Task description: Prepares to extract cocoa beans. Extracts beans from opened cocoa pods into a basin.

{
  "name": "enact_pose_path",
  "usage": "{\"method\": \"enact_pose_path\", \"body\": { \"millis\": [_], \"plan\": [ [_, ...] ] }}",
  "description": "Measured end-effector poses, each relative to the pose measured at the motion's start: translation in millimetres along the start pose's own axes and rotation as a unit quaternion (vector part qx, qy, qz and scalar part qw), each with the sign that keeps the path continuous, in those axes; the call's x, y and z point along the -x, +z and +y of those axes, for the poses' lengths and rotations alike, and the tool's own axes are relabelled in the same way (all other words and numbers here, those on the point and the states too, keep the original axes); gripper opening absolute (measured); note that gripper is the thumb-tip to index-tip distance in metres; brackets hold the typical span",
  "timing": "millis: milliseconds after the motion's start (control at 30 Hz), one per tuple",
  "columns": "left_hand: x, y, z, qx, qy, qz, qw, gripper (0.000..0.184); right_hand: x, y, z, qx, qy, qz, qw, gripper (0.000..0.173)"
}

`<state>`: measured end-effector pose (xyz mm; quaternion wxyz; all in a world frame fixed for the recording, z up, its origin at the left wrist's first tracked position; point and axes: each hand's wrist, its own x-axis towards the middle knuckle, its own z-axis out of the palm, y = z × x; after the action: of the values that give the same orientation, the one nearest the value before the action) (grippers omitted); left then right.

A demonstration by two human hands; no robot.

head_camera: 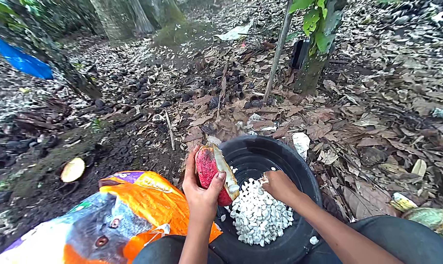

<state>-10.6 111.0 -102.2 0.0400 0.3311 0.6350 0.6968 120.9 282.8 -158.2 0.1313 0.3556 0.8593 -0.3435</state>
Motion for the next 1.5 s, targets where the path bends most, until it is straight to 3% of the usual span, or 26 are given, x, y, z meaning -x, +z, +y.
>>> {"method": "enact_pose_path", "body": {
  "millis": [167, 267, 367, 433, 533, 633, 700, 767, 900, 967, 1067, 1233, 1367, 1500],
  "plan": [
    [1, -1, 1, 0.003, -0.007, -0.007, 1.0, 0.096, -1, -3, 4, -0.228, 0.005, -0.088, 0.97, 0.039],
    [1, -2, 1, 0.005, -0.008, -0.009, 1.0, 0.097, 5, -9, 3, -0.289, -0.047, -0.11, 0.95, 0.039],
    [1, -1, 2, 0.006, -0.015, -0.011, 1.0, 0.094, 7, -9, 5, -0.373, -0.08, -0.085, 0.92, 0.022],
    [1, -1, 2, 0.007, -0.012, -0.012, 1.0, 0.094, 5, -6, 7, -0.398, -0.086, -0.036, 0.912, 0.026],
    [1, 0, 2, 0.01, -0.011, -0.015, 1.0, 0.093, -1, 2, 11, -0.33, -0.096, 0.068, 0.937, 0.049],
    [1, 0, 2, 0.012, -0.014, -0.018, 1.0, 0.094, 0, 1, 8, -0.218, -0.09, 0.116, 0.965, 0.038],
    [1, 1, 1, 0.011, -0.014, -0.019, 1.0, 0.094, 5, -1, 4, -0.195, -0.108, 0.124, 0.967, 0.022],
    [2, 0, 1, 0.012, -0.012, -0.019, 1.0, 0.095, 16, -5, -2, -0.203, -0.167, 0.137, 0.955, 0.006],
    [2, 1, 3, 0.012, -0.008, -0.021, 1.0, 0.092, 31, -5, -10, -0.218, -0.297, 0.207, 0.906, 0.011],
    [4, 1, 2, 0.01, -0.015, -0.026, 0.999, 0.09, 14, 8, 13, -0.205, -0.259, 0.173, 0.928, 0.014],
    [4, 1, 2, 0.009, 0.0, -0.021, 1.0, 0.095, -25, 35, 58, -0.112, -0.069, 0.054, 0.99, 0.025],
    [2, -4, 4, 0.003, 0.009, -0.016, 1.0, 0.099, -21, 30, 60, -0.098, -0.048, 0.056, 0.992, 0.022],
    [2, -1, 3, 0.026, -0.023, -0.026, 0.999, 0.096, 0, 2, 25, -0.173, -0.135, 0.138, 0.966, 0.019],
    [2, 0, 1, 0.148, -0.115, -0.033, 0.982, 0.103, 39, -20, -11, -0.194, -0.259, 0.205, 0.924, 0.031]
  ]
}}
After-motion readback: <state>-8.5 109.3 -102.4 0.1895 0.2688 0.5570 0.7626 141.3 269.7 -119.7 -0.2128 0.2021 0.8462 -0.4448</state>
